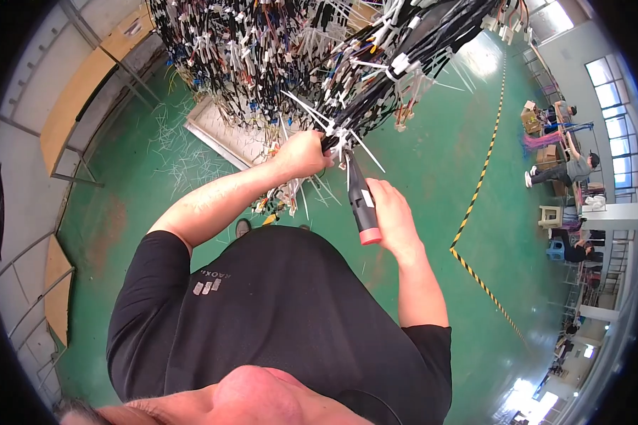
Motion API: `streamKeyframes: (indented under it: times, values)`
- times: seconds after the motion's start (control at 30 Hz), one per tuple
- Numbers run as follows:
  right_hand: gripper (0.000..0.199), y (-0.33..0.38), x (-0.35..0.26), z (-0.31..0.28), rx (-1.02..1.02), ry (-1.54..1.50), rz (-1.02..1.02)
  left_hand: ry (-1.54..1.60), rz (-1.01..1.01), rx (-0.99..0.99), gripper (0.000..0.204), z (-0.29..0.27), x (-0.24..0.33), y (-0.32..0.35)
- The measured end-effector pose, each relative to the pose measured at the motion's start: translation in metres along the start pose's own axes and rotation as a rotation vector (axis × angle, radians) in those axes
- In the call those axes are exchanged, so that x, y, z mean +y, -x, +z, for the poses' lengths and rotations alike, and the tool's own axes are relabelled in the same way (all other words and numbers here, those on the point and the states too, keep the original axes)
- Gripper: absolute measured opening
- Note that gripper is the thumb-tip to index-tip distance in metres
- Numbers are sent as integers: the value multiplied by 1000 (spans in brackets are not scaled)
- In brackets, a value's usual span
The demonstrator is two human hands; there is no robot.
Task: Using a cable tie gun to tighten and cut cable ties on bundles of wire harnesses on a factory production rack.
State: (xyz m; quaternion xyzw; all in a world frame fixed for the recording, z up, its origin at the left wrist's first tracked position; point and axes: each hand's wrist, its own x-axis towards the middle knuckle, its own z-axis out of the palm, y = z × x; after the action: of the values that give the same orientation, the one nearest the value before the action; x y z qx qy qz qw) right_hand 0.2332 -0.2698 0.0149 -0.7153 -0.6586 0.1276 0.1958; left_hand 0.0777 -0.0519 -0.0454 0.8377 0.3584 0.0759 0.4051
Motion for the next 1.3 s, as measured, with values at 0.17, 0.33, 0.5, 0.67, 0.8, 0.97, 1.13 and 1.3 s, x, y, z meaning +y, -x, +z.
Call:
streamKeyframes:
  times: [0.17, 0.33, 0.5, 0.67, 0.8, 0.97, 1.13, 1.3]
  values:
    - [9, -1, 20, 21, 37, -16, 308, 3, 14, 4, 27, -3, -3, 0]
    - [8, 9, 26, 37, 158, 104, 179, 71, 79, -56, 29, -11, -10, -4]
    - [36, 28, 24, 58, 307, 330, 26, 133, 147, -84, 28, -9, -22, -13]
    - [38, 37, 29, 73, 422, -243, 313, 300, 161, -74, 45, -11, -30, -10]
    - [43, 34, 24, 60, 437, -804, 172, 352, 192, -46, 40, -19, -27, 0]
    - [49, 15, 28, 53, 325, -1069, 139, 476, 133, -82, 22, -18, -44, 1]
    - [46, 6, 31, 49, 298, -1078, 42, 684, 46, -284, 21, -34, -41, 9]
    - [47, 6, 33, 18, 159, -774, -67, 751, 74, -402, 17, -37, -37, 9]
